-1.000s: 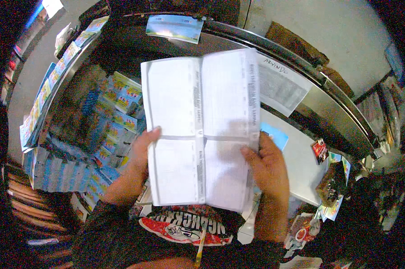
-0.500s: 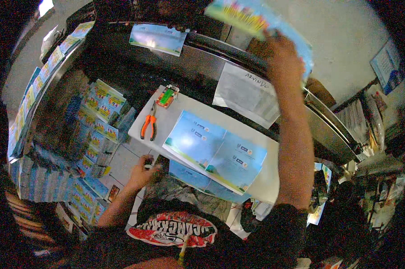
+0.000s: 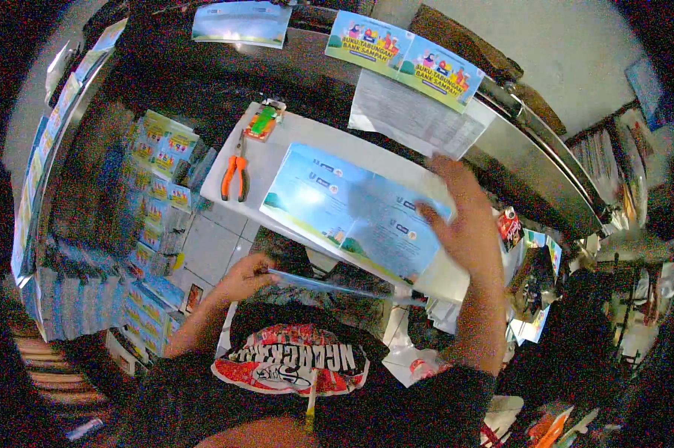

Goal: The person folds printed paper sheets, inserts inner pages into booklet covers, and folds the assembled booklets closed by hand.

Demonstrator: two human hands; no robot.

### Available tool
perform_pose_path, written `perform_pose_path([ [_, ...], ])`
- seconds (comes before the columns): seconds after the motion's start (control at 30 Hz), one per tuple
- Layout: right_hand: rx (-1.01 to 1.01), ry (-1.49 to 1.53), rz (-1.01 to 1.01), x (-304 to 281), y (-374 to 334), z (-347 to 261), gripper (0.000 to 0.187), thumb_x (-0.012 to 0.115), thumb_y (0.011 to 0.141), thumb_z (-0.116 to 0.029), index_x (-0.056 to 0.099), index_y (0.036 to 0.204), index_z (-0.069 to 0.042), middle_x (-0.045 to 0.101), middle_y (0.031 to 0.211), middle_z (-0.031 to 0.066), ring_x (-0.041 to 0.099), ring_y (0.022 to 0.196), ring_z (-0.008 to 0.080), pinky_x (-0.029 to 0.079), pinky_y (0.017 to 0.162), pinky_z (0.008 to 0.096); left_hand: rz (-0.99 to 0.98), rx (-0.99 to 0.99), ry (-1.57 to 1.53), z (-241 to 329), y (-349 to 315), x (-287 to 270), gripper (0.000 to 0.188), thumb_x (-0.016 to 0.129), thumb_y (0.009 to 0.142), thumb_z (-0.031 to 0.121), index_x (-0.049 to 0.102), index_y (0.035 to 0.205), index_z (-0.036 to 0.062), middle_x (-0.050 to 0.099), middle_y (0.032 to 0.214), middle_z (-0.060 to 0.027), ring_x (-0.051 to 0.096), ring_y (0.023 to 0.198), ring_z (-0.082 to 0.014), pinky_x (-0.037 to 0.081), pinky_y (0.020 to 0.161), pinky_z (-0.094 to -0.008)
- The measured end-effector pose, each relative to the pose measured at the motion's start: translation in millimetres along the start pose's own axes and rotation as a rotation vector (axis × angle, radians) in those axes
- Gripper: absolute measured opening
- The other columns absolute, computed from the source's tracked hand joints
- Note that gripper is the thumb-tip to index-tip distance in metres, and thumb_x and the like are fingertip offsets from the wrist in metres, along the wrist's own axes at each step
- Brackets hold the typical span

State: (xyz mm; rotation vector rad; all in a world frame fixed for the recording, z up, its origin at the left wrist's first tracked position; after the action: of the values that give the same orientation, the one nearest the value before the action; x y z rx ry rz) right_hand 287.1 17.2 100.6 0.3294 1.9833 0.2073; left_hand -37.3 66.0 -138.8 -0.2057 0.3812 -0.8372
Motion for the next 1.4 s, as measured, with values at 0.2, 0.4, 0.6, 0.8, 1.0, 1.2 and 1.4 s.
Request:
perform_pose_path([
  [0.2,-0.05,-0.104,0.058,-12.4,-89.7,-73.1,0.062,0.076,0.073,-0.018,0.052,0.129,-0.009,0.048,0.136,0.0148,0.048,0.122,0.0359,0.04,0.102,0.0473,0.373,0.182,-0.034,101.1,22.6,-58.5,0.026,0.069,0.085,0.012,0.061,0.108,0.0008,0.065,0.088,-0.0071,0.06,0.081,-0.0139,0.049,0.073,-0.0283],
  [0.4,0.001,-0.323,-0.255,87.2,-81.2,-84.4,0.078,0.075,0.072,-0.037,0.044,0.136,-0.004,0.036,0.145,0.0156,0.039,0.129,0.0351,0.038,0.101,0.0497,0.302,0.122,-0.007,101.9,78.0,-62.1,0.029,0.067,0.085,0.007,0.055,0.108,-0.0062,0.067,0.099,-0.014,0.064,0.091,-0.0213,0.051,0.079,-0.0311],
  [0.6,-0.093,-0.347,-0.127,135.8,-71.2,-81.7,0.07,0.073,0.074,-0.03,0.046,0.131,0.0,0.046,0.134,0.0197,0.047,0.12,0.0358,0.043,0.093,0.0519,0.386,0.106,-0.031,98.0,74.0,-66.9,0.036,0.071,0.082,0.015,0.059,0.109,-0.0062,0.068,0.092,-0.0141,0.066,0.083,-0.0234,0.051,0.077,-0.0343],
  [0.8,-0.181,-0.101,-0.163,111.9,-53.2,-70.2,0.039,0.059,0.082,-0.018,0.055,0.117,-0.002,0.059,0.112,0.0212,0.059,0.102,0.0362,0.051,0.083,0.0481,0.961,0.701,0.558,195.7,-19.8,-68.8,0.035,0.071,0.08,0.018,0.06,0.108,-0.0002,0.06,0.102,-0.0167,0.06,0.094,-0.0291,0.049,0.08,-0.0383],
  [1.0,-0.167,-0.212,-0.455,68.0,57.3,-44.3,0.025,0.056,0.084,-0.014,0.061,0.107,-0.005,0.067,0.088,0.022,0.065,0.08,0.0411,0.053,0.075,0.0492,0.276,0.7,0.98,152.9,12.7,71.3,0.057,0.071,0.076,0.038,0.055,0.127,0.0184,0.047,0.134,-0.0104,0.042,0.125,-0.0282,0.031,0.101,-0.0509],
  [1.2,-0.091,-0.094,-0.534,83.5,100.8,21.0,0.031,0.058,0.086,-0.019,0.061,0.113,-0.003,0.063,0.111,0.0206,0.057,0.106,0.0407,0.046,0.092,0.0476,0.232,0.63,0.957,138.1,33.1,81.2,0.06,0.072,0.075,0.037,0.053,0.131,0.0226,0.044,0.139,-0.0092,0.037,0.131,-0.0296,0.025,0.106,-0.053],
  [1.4,-0.179,0.024,-0.444,87.7,103.3,33.5,0.033,0.06,0.086,-0.022,0.06,0.109,0.002,0.064,0.099,0.0228,0.058,0.097,0.0423,0.046,0.084,0.0465,0.242,0.659,0.954,136.2,34.6,82.5,0.057,0.074,0.074,0.034,0.057,0.127,0.0219,0.044,0.138,-0.0091,0.038,0.128,-0.0299,0.027,0.103,-0.0524],
])
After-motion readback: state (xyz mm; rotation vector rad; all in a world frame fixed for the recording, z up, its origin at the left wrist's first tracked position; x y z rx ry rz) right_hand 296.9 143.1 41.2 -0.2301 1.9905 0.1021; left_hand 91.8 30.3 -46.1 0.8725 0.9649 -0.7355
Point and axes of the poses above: each hand's wrist, its own y-axis towards the middle knuckle, its own x-axis out of the palm, z = x × y, the point moved 10 cm from there along y, towards the middle knuckle
